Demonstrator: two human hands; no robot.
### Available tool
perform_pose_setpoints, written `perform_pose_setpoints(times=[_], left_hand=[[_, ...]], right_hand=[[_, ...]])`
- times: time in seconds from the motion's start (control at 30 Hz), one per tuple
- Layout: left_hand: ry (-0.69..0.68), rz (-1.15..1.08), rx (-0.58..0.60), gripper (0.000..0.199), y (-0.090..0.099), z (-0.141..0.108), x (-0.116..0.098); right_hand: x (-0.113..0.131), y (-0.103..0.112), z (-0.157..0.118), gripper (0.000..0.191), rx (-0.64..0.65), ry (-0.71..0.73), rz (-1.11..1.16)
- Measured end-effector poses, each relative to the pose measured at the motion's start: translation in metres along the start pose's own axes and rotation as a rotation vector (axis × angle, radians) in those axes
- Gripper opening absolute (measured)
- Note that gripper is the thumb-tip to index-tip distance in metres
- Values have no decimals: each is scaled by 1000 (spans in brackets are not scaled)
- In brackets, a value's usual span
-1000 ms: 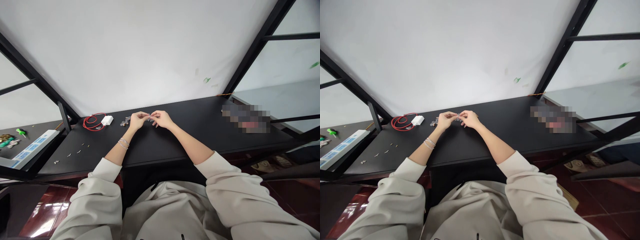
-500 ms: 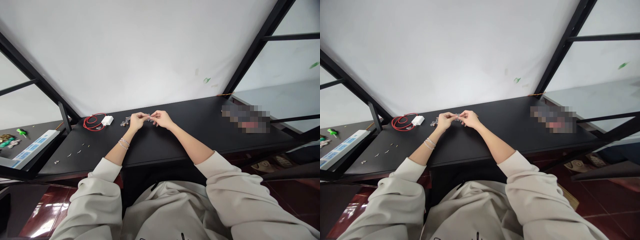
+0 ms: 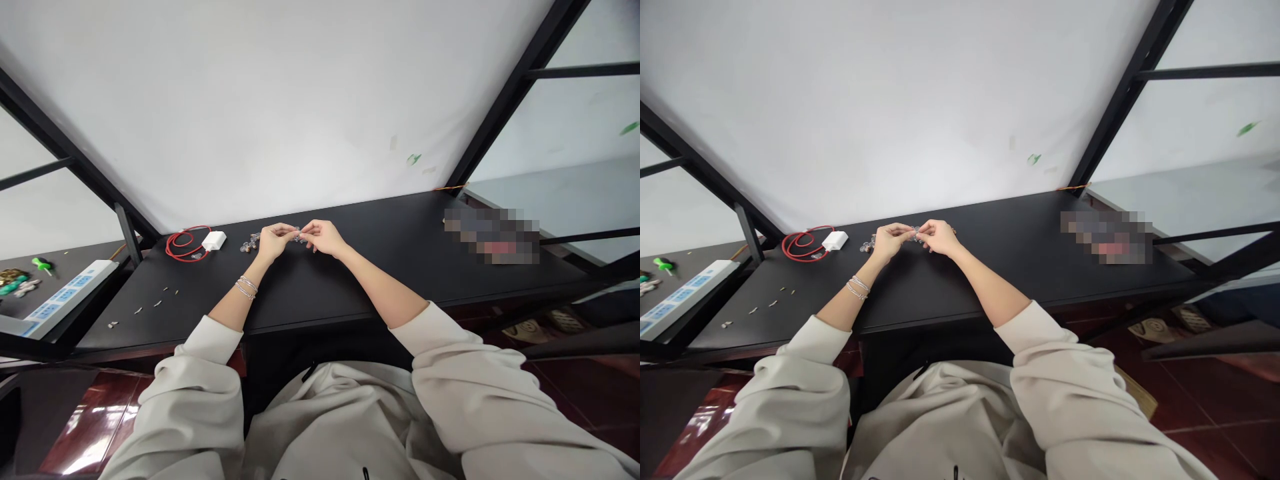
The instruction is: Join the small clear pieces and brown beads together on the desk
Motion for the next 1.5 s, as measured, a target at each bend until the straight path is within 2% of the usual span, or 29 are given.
perform_pose_setpoints(times=[0.37,0.9,1.13,1.5], left_hand=[[41,15,-22,33,1,-3,-4],[52,3,-9,34,3,-1,1],[43,27,-50,27,3,-1,-3],[17,61,-48,24,3,0,-2]], right_hand=[[-5,4,2,15,26,70,-106],[-5,4,2,13,47,134,-121],[-4,3,1,20,42,125,-99],[-5,1,1,20,34,85,-92]])
Point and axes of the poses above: each hand's wrist, its own z-axis towards the middle knuckle, its own y-axis out of the back of the hand, x = y × z, the point moved 3 cm from there along z, towards the middle knuckle, and after that the axes turned 9 degrees about z, right-handed, at the moved point
